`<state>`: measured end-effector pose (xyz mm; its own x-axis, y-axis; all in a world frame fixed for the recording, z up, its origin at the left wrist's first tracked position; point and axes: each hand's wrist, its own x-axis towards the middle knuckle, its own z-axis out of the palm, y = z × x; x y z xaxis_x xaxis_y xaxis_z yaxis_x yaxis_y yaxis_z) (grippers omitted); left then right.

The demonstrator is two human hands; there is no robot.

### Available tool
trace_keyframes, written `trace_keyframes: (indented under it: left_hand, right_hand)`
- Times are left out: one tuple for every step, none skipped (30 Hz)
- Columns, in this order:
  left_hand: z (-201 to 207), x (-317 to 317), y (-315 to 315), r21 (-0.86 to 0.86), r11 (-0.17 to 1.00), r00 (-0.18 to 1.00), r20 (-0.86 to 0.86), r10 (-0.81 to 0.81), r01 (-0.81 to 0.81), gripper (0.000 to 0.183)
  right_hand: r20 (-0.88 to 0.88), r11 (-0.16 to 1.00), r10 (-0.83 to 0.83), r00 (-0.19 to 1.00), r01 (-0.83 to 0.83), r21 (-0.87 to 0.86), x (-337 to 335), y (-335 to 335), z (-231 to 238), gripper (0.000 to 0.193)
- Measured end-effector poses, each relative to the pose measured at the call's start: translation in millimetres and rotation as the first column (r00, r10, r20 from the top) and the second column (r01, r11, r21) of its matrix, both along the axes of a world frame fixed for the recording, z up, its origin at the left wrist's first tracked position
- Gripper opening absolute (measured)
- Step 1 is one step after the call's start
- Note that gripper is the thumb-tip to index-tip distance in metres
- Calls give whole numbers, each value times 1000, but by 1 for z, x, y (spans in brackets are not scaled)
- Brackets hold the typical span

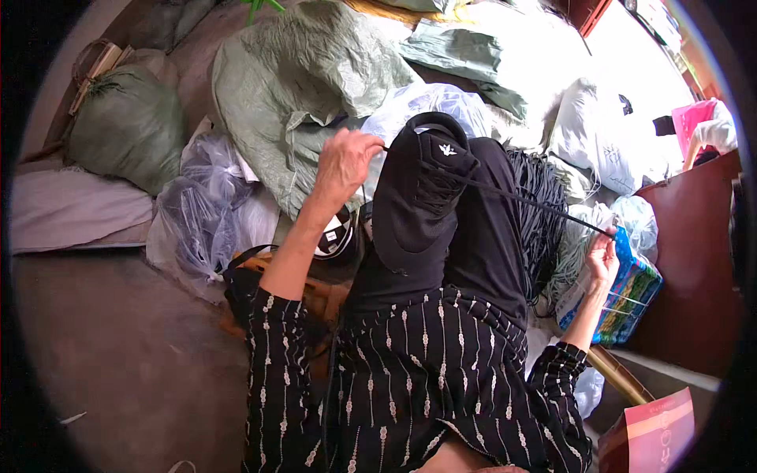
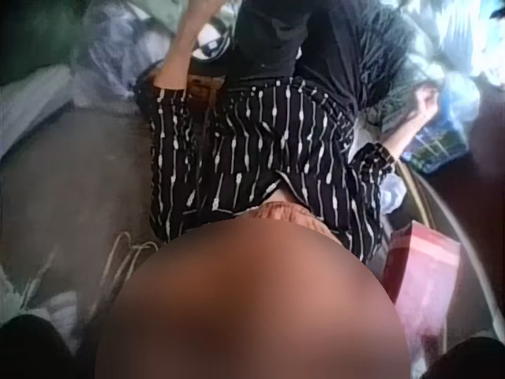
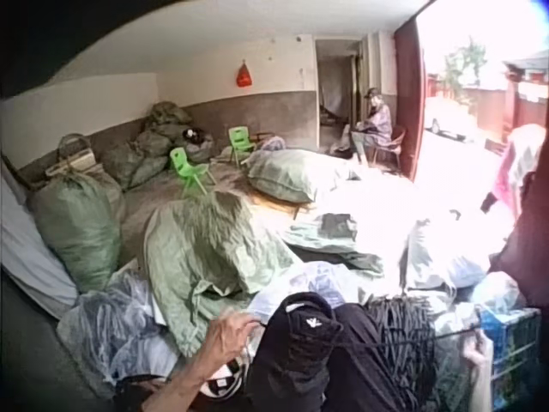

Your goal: Insert and thread laces into a black shoe.

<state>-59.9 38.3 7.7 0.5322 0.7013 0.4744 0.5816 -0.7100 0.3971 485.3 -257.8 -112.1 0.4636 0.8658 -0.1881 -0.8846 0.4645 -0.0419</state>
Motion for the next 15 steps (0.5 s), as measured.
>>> trace_keyframes:
  left_hand:
    - [0, -3, 6, 89, 996, 1000, -13, 14, -13, 11]
    - [-1, -5, 14, 88, 996, 1000, -11, 15, -14, 11]
    - [-3, -8, 22, 193, 980, 998, -47, 46, -36, 10]
    - [-6, -10, 29, 292, 955, 993, -86, 81, -53, 11]
    - [-11, -12, 34, 291, 955, 993, -85, 87, -58, 11]
    - [-17, -14, 39, 295, 954, 994, -75, 76, -51, 11]
    - [-24, -15, 43, 257, 963, 991, -87, 105, -80, 11]
    - [-31, -16, 47, 179, 977, 981, -129, 143, -119, 12]
    - [-38, -17, 50, 196, 973, 982, -115, 149, -125, 13]
    - [-43, -18, 53, 212, 969, 983, -98, 154, -131, 13]
    - [-47, -22, 56, 259, 953, 975, -111, 193, -159, 13]
    - [-49, -25, 59, 306, 934, 965, -123, 231, -184, 14]
    - [-49, -30, 64, 301, 931, 959, -126, 253, -205, 15]
    - [-48, -34, 67, 308, 931, 960, -134, 244, -194, 15]
    - [-47, -39, 71, 71, 963, 963, -40, 265, -262, 15]
  right_hand:
    - [-22, 999, -51, 998, 51, -11, 10, 3, 4, 15]
    - [173, 991, -25, 985, 47, -124, 21, 3, 8, 11]
    - [190, 986, -15, 982, 46, -159, 33, 3, 13, 14]
    - [112, 998, 11, 994, -3, -70, 44, 4, 15, 21]
    - [136, 991, -29, 990, 47, -126, 55, 2, 20, 24]
    - [200, 969, -119, 972, 158, -188, 62, 3, 21, 23]
    - [261, 901, -158, 952, 247, -356, 66, 6, 23, 21]
    - [333, 786, -252, 909, 393, -477, 66, 11, 25, 20]
    - [385, 737, -217, 897, 409, -538, 60, 18, 25, 16]
    - [454, 748, -111, 884, 375, -548, 49, 25, 27, 20]
    - [511, 771, -8, 860, 331, -545, 32, 38, 29, 14]
    - [538, 747, 2, 843, 356, -561, 11, 52, 32, 12]
    - [660, 771, 122, 741, 348, -534, -14, 66, 38, 13]
    - [743, 780, 164, 648, 376, -501, -42, 80, 44, 20]
    - [787, 767, 254, 562, 380, -518, -73, 95, 52, 25]
